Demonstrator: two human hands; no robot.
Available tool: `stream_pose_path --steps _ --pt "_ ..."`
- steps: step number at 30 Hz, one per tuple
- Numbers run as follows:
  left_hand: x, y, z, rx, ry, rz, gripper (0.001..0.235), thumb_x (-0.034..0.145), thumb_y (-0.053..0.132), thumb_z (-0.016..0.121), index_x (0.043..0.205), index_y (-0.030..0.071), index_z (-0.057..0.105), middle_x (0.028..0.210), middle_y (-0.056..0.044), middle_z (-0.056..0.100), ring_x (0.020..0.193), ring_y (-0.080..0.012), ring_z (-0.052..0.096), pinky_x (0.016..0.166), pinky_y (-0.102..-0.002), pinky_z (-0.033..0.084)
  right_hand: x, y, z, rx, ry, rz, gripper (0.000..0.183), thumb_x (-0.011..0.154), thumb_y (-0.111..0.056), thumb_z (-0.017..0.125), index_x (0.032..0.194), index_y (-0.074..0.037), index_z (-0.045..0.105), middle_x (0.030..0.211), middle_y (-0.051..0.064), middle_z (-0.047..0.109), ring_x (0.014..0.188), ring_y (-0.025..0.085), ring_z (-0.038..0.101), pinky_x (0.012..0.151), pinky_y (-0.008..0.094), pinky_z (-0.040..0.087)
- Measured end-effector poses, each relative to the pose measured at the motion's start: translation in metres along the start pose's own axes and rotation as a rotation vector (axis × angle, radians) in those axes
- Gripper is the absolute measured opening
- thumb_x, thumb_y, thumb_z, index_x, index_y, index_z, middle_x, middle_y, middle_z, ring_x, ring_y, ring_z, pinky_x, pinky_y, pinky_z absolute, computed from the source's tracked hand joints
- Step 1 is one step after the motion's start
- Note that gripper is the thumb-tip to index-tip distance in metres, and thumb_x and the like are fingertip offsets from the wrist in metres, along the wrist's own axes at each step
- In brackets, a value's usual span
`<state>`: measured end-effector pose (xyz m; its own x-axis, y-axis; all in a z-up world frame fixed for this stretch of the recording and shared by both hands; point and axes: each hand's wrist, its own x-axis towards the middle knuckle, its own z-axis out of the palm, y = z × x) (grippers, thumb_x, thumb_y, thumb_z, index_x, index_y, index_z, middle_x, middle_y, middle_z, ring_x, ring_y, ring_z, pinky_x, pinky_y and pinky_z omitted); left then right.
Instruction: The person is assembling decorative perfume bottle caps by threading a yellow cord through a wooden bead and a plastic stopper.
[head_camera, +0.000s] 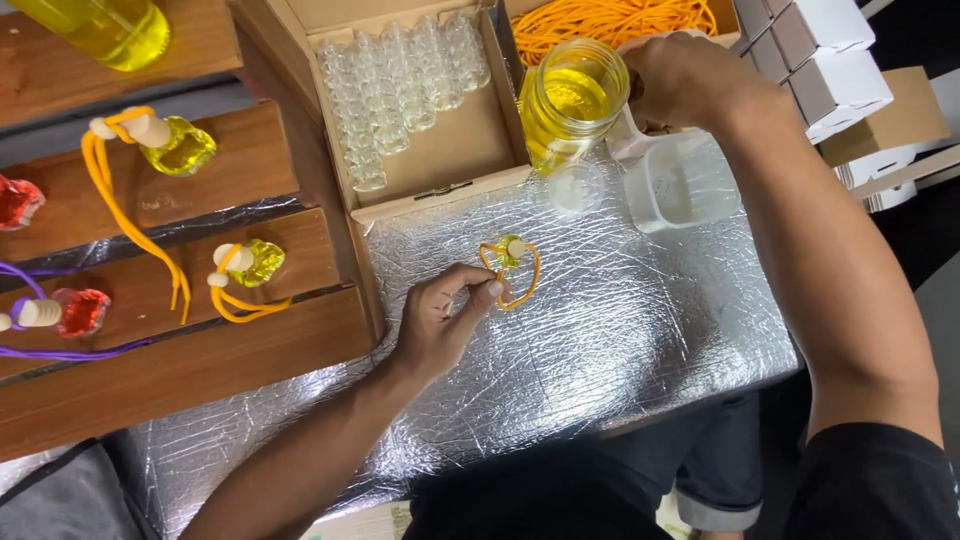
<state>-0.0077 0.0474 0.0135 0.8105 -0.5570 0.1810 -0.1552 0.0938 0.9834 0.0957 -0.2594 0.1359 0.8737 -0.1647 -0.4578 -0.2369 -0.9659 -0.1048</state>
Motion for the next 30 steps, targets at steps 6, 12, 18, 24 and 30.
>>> stream_pose_path --steps 6,12,18,24,30 --pt "0.002 0.001 0.001 0.019 -0.011 0.009 0.018 0.104 0.020 0.058 0.100 0.006 0.069 0.096 -0.008 0.075 0.091 -0.0196 0.074 0.081 -0.032 0.062 0.008 0.024 0.013 0.064 0.053 -0.181 0.026 0.093 0.004 0.060 0.118 -0.002 0.066 0.096 0.018 0.071 0.074 0.032 0.067 0.059 0.041 0.049" --pt "0.003 0.006 0.001 0.043 -0.017 -0.050 0.021 0.103 0.025 0.059 0.100 0.008 0.071 0.096 -0.007 0.076 0.093 -0.0189 0.073 0.080 -0.031 0.061 0.011 0.032 0.016 -0.088 0.055 -0.227 0.014 0.092 -0.004 0.059 0.107 -0.004 0.062 0.092 0.024 0.069 0.077 0.041 0.062 0.061 0.050 0.042" --pt "0.005 0.007 0.000 0.047 -0.031 -0.024 0.020 0.104 0.022 0.058 0.100 0.006 0.070 0.095 -0.008 0.076 0.093 -0.0196 0.073 0.083 -0.032 0.060 0.019 0.034 0.024 -0.118 0.057 -0.215 0.019 0.085 0.006 0.062 0.103 0.002 0.065 0.100 0.025 0.070 0.085 0.043 0.065 0.066 0.051 0.050" --pt "0.003 0.002 -0.001 0.052 -0.034 -0.041 0.018 0.103 0.022 0.060 0.101 0.007 0.071 0.096 -0.007 0.076 0.091 -0.0182 0.072 0.079 -0.030 0.057 0.029 0.038 0.025 -0.212 0.082 -0.239 0.033 0.085 -0.001 0.063 0.118 -0.001 0.068 0.110 0.024 0.073 0.097 0.044 0.069 0.075 0.052 0.056" --pt "0.002 -0.001 -0.002 0.086 -0.045 -0.026 0.019 0.103 0.022 0.059 0.103 0.007 0.071 0.097 -0.007 0.076 0.093 -0.0196 0.073 0.081 -0.032 0.059 0.036 0.041 0.026 -0.146 0.059 -0.250 0.035 0.079 0.008 0.057 0.111 0.001 0.068 0.107 0.023 0.072 0.099 0.043 0.066 0.078 0.051 0.054"
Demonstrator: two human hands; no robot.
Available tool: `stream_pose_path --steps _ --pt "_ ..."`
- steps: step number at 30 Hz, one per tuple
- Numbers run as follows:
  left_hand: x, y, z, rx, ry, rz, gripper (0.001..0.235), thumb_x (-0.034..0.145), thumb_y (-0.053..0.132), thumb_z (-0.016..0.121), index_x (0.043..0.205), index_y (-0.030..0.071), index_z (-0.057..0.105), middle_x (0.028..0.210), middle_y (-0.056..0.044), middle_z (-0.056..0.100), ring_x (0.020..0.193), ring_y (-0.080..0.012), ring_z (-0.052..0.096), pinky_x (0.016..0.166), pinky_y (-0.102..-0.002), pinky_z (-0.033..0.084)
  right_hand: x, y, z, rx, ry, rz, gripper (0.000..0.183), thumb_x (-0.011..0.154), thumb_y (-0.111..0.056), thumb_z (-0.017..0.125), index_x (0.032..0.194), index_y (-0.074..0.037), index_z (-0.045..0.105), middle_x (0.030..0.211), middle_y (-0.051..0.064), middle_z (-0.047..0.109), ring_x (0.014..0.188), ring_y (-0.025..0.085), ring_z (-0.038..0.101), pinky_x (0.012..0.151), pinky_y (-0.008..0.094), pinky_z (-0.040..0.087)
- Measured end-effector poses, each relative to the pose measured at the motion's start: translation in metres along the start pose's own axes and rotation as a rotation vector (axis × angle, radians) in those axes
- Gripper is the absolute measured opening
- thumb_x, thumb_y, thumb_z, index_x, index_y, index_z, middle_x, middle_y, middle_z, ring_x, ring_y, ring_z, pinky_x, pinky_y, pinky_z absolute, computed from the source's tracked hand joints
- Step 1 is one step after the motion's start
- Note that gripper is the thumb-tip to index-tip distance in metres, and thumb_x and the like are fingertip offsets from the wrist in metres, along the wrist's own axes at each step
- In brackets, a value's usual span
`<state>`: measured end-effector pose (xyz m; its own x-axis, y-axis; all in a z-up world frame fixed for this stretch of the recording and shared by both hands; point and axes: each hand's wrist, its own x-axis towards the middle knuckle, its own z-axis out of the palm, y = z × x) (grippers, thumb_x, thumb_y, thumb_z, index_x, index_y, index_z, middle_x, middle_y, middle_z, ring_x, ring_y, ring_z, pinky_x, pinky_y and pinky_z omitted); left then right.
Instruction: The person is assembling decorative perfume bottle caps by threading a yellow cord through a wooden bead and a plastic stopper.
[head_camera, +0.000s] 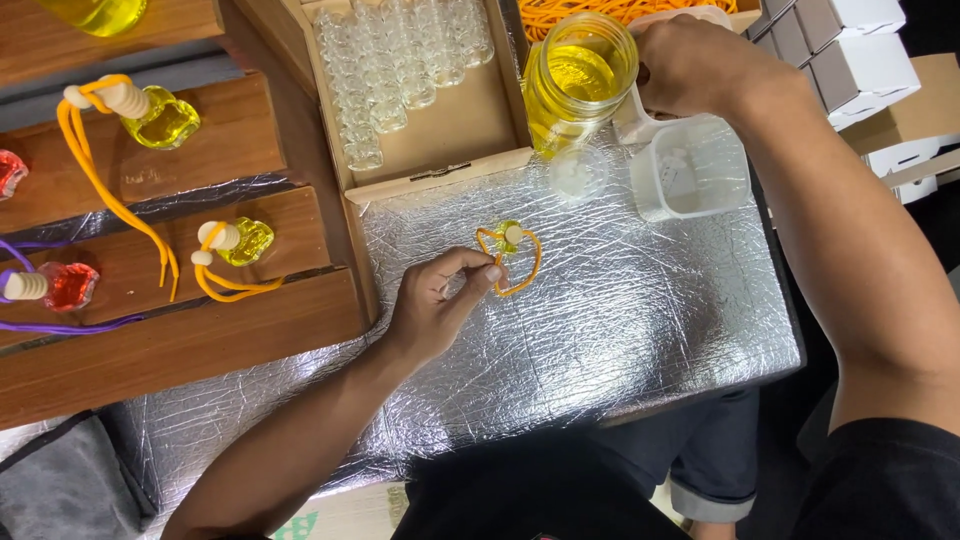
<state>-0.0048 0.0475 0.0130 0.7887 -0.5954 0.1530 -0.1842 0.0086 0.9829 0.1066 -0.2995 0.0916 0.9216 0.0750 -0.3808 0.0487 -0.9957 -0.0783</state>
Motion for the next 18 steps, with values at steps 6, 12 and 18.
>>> stream_pose_path --steps 6,12,18 --pt "0.000 -0.002 0.000 0.006 -0.007 0.021 0.017 0.102 0.020 0.062 0.103 0.006 0.071 0.095 -0.007 0.076 0.087 -0.0165 0.069 0.075 -0.028 0.054 -0.011 -0.018 -0.010 -0.018 -0.078 0.080 0.027 0.100 -0.001 0.053 0.124 0.001 0.065 0.122 0.027 0.070 0.110 0.046 0.066 0.091 0.054 0.054" --pt "0.000 -0.003 0.001 0.001 -0.011 0.037 0.016 0.103 0.019 0.062 0.103 0.006 0.071 0.096 -0.007 0.076 0.087 -0.0160 0.068 0.074 -0.028 0.054 -0.007 -0.021 -0.013 -0.047 -0.062 0.154 0.040 0.087 0.006 0.053 0.123 0.000 0.067 0.110 0.026 0.073 0.097 0.044 0.070 0.081 0.052 0.057" --pt "-0.001 -0.002 0.000 -0.003 -0.016 0.013 0.017 0.103 0.020 0.061 0.104 0.006 0.070 0.096 -0.007 0.077 0.088 -0.0160 0.069 0.075 -0.028 0.055 -0.018 -0.025 -0.025 0.061 -0.126 0.157 0.038 0.088 0.001 0.052 0.120 -0.006 0.071 0.089 0.022 0.073 0.079 0.036 0.065 0.068 0.044 0.050"
